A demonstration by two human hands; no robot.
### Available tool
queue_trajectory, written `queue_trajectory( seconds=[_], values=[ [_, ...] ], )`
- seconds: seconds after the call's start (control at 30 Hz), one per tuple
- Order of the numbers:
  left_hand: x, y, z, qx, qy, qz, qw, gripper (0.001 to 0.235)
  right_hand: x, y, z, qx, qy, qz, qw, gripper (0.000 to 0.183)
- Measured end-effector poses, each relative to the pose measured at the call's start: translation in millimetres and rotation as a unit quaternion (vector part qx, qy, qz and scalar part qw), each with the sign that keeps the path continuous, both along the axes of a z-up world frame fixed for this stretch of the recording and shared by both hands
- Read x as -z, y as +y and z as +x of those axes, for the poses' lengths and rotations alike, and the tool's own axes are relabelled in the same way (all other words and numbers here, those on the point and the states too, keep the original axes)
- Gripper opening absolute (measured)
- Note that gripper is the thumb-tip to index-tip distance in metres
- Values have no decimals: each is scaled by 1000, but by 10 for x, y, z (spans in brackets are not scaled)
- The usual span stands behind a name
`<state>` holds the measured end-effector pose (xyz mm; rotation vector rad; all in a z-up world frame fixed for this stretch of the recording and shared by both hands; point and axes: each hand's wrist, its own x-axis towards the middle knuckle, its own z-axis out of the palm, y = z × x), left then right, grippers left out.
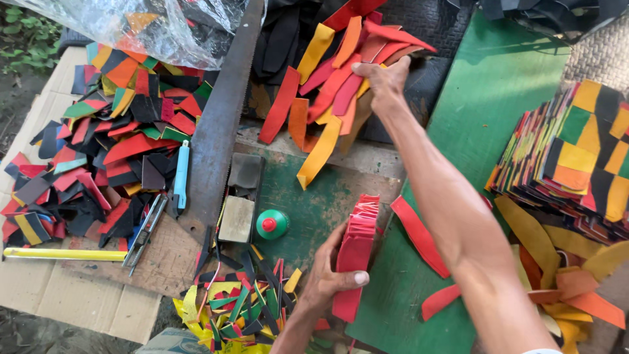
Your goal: The person repeatedly picks up red foam strips from a pile and places them into a growing stack on the table. The person occasionally adjusts the stack and picks up additional strips from nearby piles of red, orange, and yellow foam pieces.
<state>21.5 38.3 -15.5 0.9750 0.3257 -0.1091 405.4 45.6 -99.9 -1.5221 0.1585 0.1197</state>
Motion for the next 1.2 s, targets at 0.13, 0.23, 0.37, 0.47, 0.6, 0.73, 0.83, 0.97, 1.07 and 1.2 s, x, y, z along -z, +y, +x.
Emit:
queue_trajectory(
  seconds=[0.13,0.23,0.37,0.47,0.6,0.73,0.83,0.97,1.07,1.2],
  values=[
    [-48,29,-95,10,-26,12,1000,119,-386,-674,-352,-166,-28,204,964,84],
    [-53,39,-240,29,-48,35,998,119,-832,-1232,-687,-246,3,183,952,81],
    [-32,27,-475,25,-63,28,997,116,-1194,-1751,-1221,-365,39,100,925,74],
    [-2,53,-534,14,-47,28,998,114,-1269,-1913,-1306,-419,-34,-374,827,59],
    [10,53,-499,-15,7,-33,999,113,-1125,-1771,-1032,-369,-169,-512,757,51],
    [-39,41,-311,-4,2,-46,999,110,-751,-995,-424,-368,-437,-437,694,64],
    [-76,73,-191,19,23,-67,997,111,-500,-461,41,-355,-451,-508,642,102],
    [-79,168,-139,53,10,-70,996,114,-314,30,441,-349,-499,-554,568,128],
    [-48,203,-148,48,54,-115,991,118,-324,224,628,-381,-471,-565,561,141],
    [34,270,-175,58,33,-50,996,116,-345,227,661,-400,-440,-585,552,131]
  ],
)
